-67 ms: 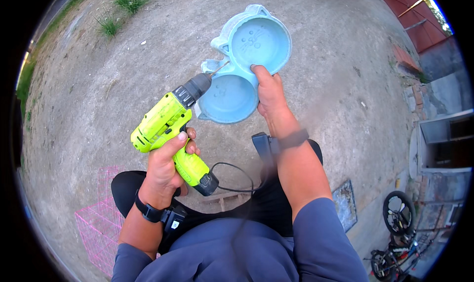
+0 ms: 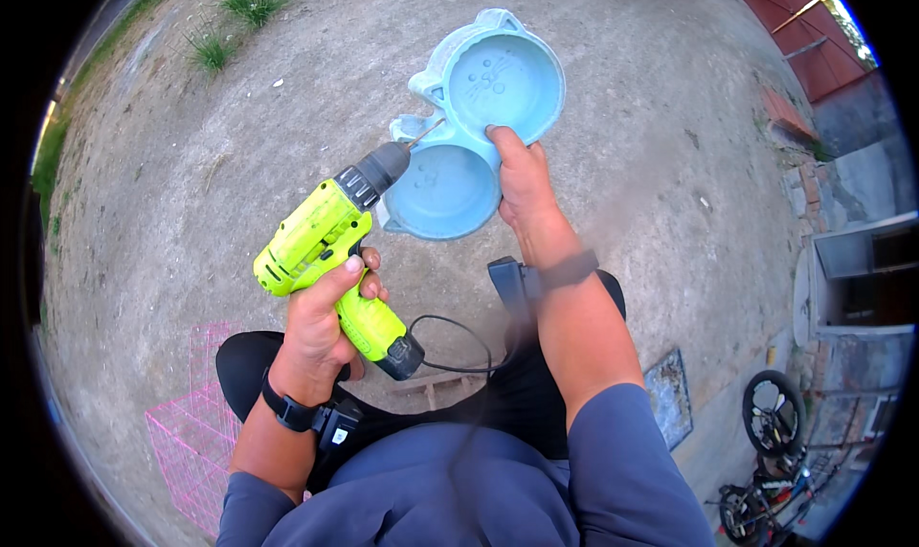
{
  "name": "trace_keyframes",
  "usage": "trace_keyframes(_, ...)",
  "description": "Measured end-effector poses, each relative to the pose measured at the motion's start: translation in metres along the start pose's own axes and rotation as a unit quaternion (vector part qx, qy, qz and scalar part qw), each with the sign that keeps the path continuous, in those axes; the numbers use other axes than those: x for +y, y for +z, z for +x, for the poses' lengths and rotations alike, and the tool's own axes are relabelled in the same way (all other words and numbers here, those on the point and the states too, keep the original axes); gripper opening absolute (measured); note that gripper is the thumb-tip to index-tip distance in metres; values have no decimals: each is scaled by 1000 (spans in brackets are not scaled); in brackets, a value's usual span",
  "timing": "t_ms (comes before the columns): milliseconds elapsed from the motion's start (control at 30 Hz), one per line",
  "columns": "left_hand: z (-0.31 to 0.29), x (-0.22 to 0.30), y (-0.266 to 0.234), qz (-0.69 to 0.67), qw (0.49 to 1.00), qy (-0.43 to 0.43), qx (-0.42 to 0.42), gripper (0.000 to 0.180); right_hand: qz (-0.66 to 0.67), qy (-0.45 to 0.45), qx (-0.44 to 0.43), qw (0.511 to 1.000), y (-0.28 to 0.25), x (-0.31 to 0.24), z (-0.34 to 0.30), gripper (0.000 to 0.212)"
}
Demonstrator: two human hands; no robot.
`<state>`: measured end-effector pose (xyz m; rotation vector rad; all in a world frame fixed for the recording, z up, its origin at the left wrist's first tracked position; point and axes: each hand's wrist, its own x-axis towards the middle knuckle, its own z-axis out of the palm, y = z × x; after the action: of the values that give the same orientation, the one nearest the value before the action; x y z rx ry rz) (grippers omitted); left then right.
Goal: The person uses a power drill to create several holes in the bottom of a blue plastic pet bowl while holding the bowl by hand.
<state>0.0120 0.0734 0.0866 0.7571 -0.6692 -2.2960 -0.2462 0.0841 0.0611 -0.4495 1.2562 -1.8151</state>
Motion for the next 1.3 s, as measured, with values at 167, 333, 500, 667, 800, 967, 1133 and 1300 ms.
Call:
trace_keyframes(167, 0, 0, 1, -3, 1000, 1, -1, 36, 1, -2, 12, 1000, 4, -1, -3, 45)
trace_keyframes(333, 0, 0, 2, 8, 1000, 0, 3, 39, 6, -4, 14, 1000, 5, 0, -3, 45)
trace_keyframes(500, 1, -1, 2, 11, 1000, -3, 2, 40, 2, -14, 6, 1000, -1, 4, 2, 52)
trace_keyframes(667, 1, -2, 2, 6, 1000, -5, 6, 41, 4, -16, 2, 1000, 2, 3, 1, 51)
trace_keyframes(800, 2, -1, 2, -18, 1000, -8, 3, 38, 4, -4, 9, 1000, 2, 3, 1, 51)
trace_keyframes(967, 1, -1, 2, -22, 1000, -12, 0, 38, 4, -6, 9, 1000, 2, 2, 0, 51)
trace_keyframes(1133, 1, -2, -1, 3, 1000, -10, -4, 40, 0, 0, 23, 1000, -1, 6, 2, 51)
trace_keyframes(1300, 2, -2, -1, 1, 1000, -13, -8, 40, 0, 6, 26, 1000, -6, 8, 5, 52)
